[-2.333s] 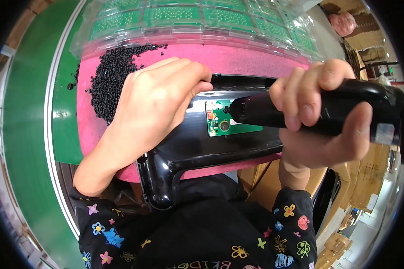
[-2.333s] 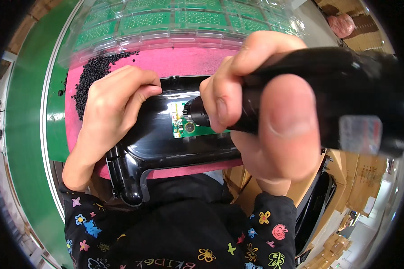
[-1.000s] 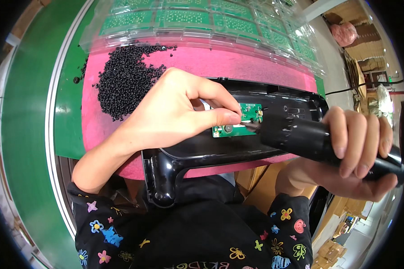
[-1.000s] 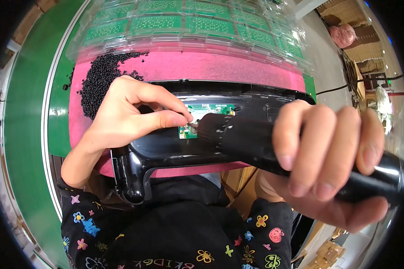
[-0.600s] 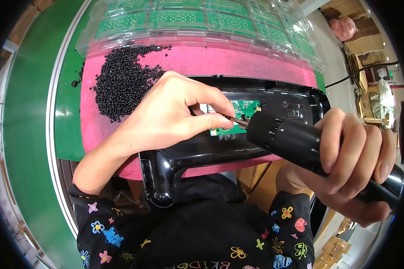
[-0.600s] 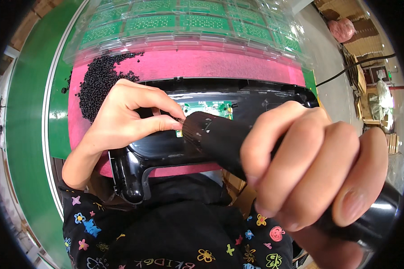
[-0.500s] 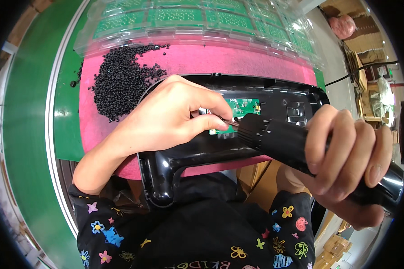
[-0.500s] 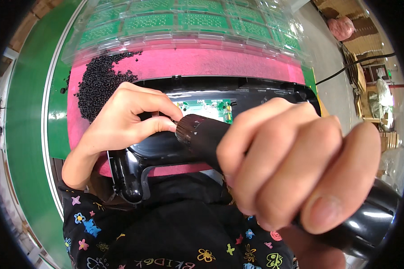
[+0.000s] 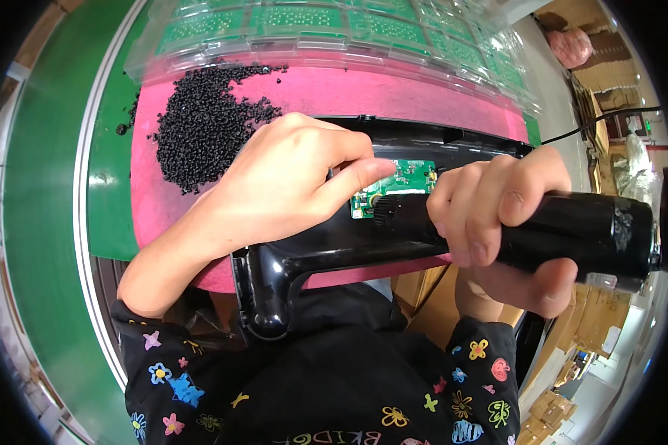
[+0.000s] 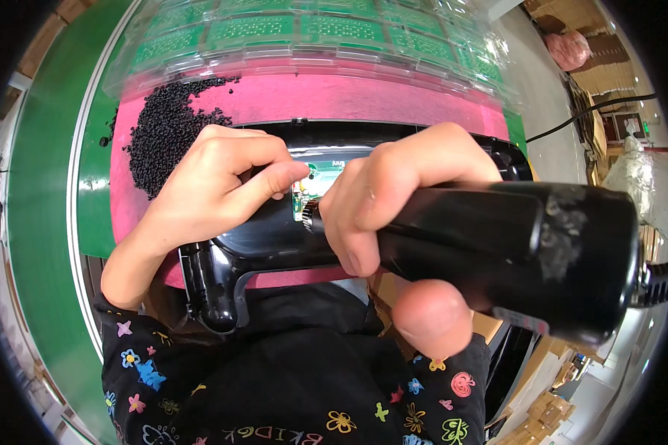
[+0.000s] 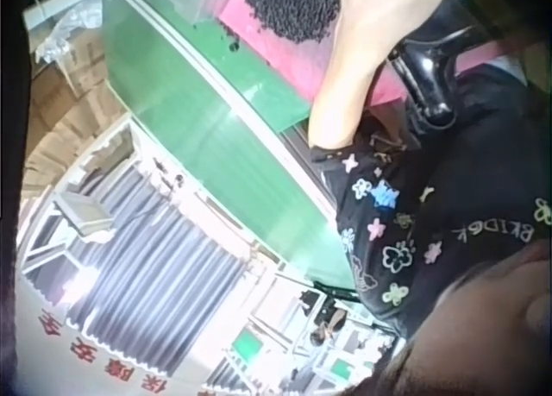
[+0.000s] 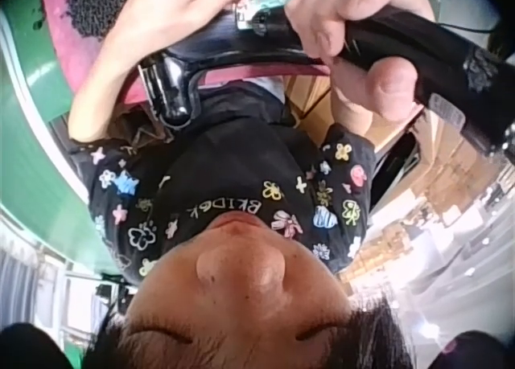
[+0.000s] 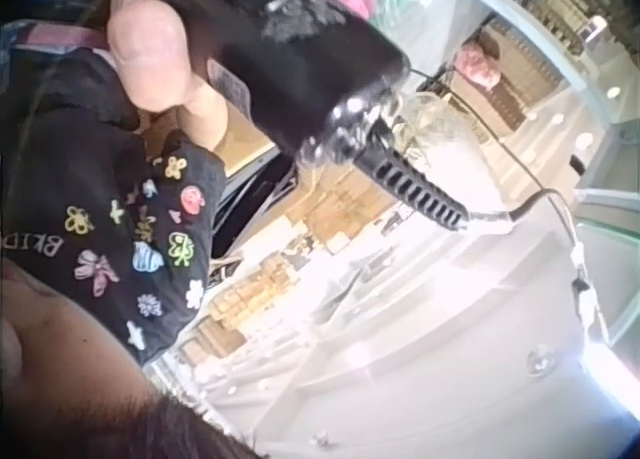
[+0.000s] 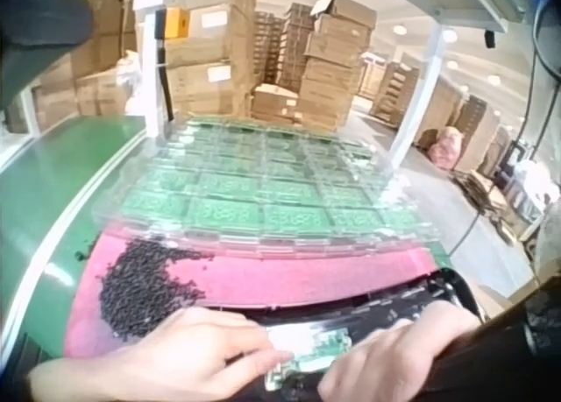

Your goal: The person is assembling electronic components by placing a PCB into a plastic casing and securing it with screws using an electric screwdriver.

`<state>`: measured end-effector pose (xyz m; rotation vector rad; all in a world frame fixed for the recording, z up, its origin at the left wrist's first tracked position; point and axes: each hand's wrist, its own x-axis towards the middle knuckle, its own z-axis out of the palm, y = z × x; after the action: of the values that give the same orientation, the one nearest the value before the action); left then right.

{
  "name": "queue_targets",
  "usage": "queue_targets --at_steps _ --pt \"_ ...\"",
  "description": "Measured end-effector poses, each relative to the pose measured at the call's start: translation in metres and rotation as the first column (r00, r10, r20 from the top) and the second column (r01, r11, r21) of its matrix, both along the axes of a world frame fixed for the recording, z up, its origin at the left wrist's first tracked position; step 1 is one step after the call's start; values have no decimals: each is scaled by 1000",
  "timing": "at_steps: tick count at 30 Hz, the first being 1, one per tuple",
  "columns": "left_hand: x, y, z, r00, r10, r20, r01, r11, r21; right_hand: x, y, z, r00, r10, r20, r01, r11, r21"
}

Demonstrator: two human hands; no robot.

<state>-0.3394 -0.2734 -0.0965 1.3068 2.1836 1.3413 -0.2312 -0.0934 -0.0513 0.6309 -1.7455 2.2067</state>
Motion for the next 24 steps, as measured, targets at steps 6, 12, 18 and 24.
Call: queue_targets --at_steps 6,12,18,24 --pt "3 -1 -4 998 58 -15 -56 996 71 -9 -5 3 997 57 47 -61 995 78" --pt "2 1 -6 995 35 -96 -26 995 94 -7 -4 13 957 132 257 -161 982 95" --pt "-3 -5 -14 982 -31 -188 43 998 55 -2 -7 13 952 63 298 -120 977 177" --pt "-2 -4 -12 965 -135 -226 133 991 -26 -4 -1 10 997 13 -77 -15 999 -29"
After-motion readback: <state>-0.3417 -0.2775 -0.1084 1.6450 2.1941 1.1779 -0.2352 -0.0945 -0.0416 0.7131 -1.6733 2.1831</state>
